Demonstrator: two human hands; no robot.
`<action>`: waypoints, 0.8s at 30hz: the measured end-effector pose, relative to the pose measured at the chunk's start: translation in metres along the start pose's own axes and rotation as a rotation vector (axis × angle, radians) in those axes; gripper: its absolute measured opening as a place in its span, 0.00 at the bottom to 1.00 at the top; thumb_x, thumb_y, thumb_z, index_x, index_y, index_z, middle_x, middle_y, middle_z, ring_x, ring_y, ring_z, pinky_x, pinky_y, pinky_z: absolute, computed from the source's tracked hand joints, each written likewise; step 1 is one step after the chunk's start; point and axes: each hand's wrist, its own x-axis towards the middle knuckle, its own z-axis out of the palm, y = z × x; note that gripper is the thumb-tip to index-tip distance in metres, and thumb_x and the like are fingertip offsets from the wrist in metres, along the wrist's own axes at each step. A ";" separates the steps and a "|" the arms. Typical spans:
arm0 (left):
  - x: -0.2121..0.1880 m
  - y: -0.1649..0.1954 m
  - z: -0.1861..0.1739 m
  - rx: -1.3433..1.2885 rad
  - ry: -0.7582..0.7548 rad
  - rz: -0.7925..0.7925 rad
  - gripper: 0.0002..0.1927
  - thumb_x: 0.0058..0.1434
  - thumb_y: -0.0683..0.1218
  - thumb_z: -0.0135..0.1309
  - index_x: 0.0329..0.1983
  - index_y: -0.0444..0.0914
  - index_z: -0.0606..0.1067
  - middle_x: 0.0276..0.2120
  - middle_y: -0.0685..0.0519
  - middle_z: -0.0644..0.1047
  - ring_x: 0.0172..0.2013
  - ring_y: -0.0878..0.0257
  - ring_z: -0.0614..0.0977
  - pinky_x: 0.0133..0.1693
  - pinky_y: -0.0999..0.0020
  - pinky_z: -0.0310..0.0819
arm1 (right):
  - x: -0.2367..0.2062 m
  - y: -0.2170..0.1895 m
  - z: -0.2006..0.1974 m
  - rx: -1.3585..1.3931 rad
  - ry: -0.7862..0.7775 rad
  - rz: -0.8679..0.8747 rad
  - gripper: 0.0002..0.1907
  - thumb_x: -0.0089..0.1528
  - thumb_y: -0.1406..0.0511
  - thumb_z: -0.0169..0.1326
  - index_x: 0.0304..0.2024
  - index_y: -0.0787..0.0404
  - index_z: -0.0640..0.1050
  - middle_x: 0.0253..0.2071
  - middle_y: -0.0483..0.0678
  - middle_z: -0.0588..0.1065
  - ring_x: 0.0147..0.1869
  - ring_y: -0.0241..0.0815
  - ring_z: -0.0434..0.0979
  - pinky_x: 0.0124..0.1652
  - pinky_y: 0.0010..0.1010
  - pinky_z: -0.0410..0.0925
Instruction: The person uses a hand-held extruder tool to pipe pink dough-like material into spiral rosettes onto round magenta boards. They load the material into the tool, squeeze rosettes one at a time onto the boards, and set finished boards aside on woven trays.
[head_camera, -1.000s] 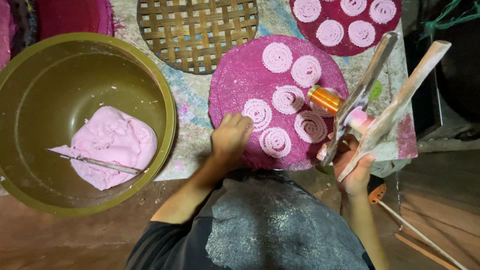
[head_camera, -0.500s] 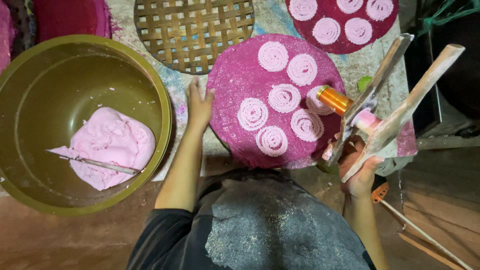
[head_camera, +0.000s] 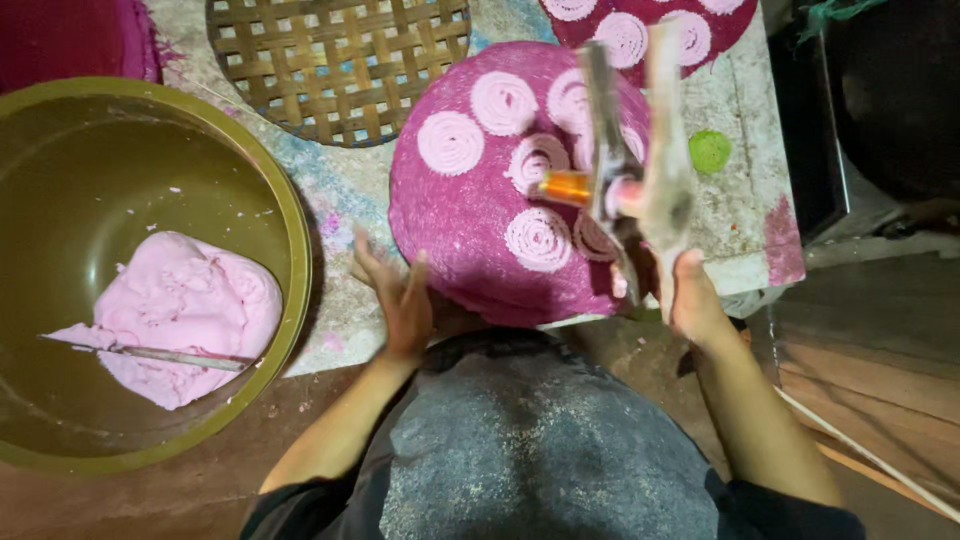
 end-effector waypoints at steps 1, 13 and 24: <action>0.009 0.010 -0.001 0.072 0.030 0.219 0.44 0.65 0.42 0.57 0.78 0.31 0.46 0.72 0.40 0.48 0.72 0.49 0.56 0.74 0.53 0.48 | 0.006 -0.008 0.003 -0.018 -0.063 0.047 0.48 0.62 0.32 0.41 0.65 0.63 0.69 0.51 0.44 0.76 0.51 0.35 0.76 0.48 0.30 0.71; 0.132 0.065 0.072 -1.463 -0.917 -0.125 0.31 0.74 0.70 0.39 0.55 0.39 0.71 0.34 0.56 0.72 0.44 0.60 0.75 0.59 0.59 0.69 | 0.072 -0.131 0.067 -0.502 -0.418 0.547 0.34 0.64 0.42 0.36 0.47 0.60 0.81 0.33 0.49 0.81 0.39 0.42 0.80 0.41 0.36 0.72; 0.167 0.036 0.056 -1.599 -0.838 -0.155 0.28 0.71 0.71 0.36 0.35 0.44 0.66 0.29 0.59 0.67 0.35 0.64 0.71 0.48 0.63 0.69 | 0.095 -0.124 0.115 -0.840 -0.362 0.262 0.36 0.68 0.41 0.36 0.37 0.65 0.79 0.26 0.49 0.76 0.32 0.40 0.74 0.35 0.33 0.70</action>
